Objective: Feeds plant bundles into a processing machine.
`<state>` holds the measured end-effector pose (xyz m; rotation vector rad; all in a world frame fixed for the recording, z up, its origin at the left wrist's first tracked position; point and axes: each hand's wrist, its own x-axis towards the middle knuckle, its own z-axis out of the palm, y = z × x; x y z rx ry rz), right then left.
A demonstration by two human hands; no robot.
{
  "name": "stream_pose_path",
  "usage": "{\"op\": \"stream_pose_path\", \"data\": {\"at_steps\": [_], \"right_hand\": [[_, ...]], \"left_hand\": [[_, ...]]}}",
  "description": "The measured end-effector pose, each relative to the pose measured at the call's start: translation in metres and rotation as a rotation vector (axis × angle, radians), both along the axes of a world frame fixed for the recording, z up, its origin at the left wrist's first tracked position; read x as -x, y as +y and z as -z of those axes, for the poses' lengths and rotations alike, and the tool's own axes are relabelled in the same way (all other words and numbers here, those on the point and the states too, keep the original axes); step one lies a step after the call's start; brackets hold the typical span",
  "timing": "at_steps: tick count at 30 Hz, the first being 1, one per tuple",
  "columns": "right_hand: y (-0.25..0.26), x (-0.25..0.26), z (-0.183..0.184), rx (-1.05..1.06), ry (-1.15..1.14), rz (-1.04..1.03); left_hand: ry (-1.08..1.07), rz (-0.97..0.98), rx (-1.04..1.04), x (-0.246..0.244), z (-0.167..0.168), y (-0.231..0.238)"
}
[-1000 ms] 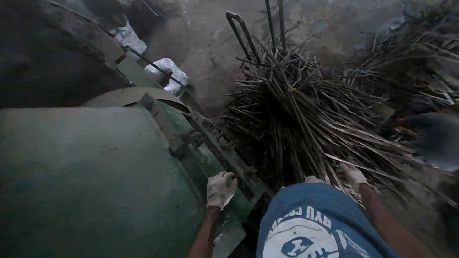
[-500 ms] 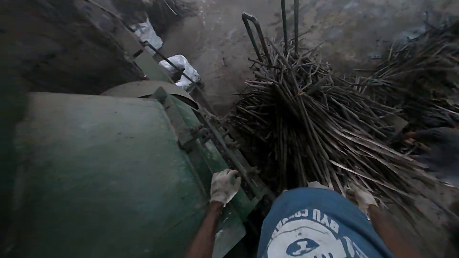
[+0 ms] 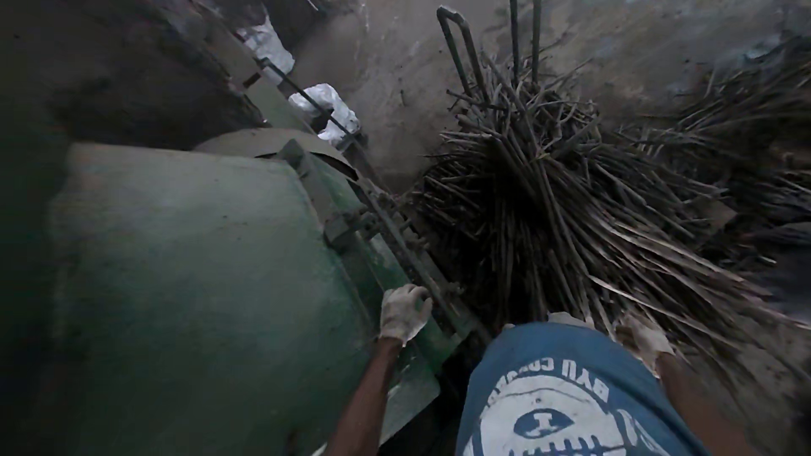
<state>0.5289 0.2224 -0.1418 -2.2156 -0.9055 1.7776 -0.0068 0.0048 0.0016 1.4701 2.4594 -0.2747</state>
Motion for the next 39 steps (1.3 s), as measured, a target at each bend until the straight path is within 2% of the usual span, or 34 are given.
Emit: {"op": "stream_pose_path", "data": {"at_steps": [4,12,18,23,30,34,39], "right_hand": [[0.002,0.002,0.001,0.026,0.005,-0.028],[-0.009,0.0,0.004,0.025,0.008,0.013],[-0.018,-0.006,0.009,0.031,-0.023,-0.099],[-0.022,-0.011,0.018,0.016,-0.037,-0.075],[-0.023,-0.004,0.006,0.028,-0.029,-0.05],[-0.024,-0.007,0.013,0.02,-0.045,-0.069],[-0.023,-0.008,0.018,0.03,-0.055,-0.133]], "left_hand": [[-0.014,-0.004,0.024,-0.002,-0.007,0.002],[-0.009,-0.01,0.01,0.002,0.002,-0.001],[-0.01,-0.014,0.004,0.001,0.0,0.0],[0.002,-0.007,-0.014,0.001,0.002,0.0],[0.005,-0.007,0.0,0.0,0.003,0.0],[0.003,-0.019,0.011,0.0,0.003,-0.002],[-0.006,0.013,-0.06,0.002,0.009,-0.009]]}}
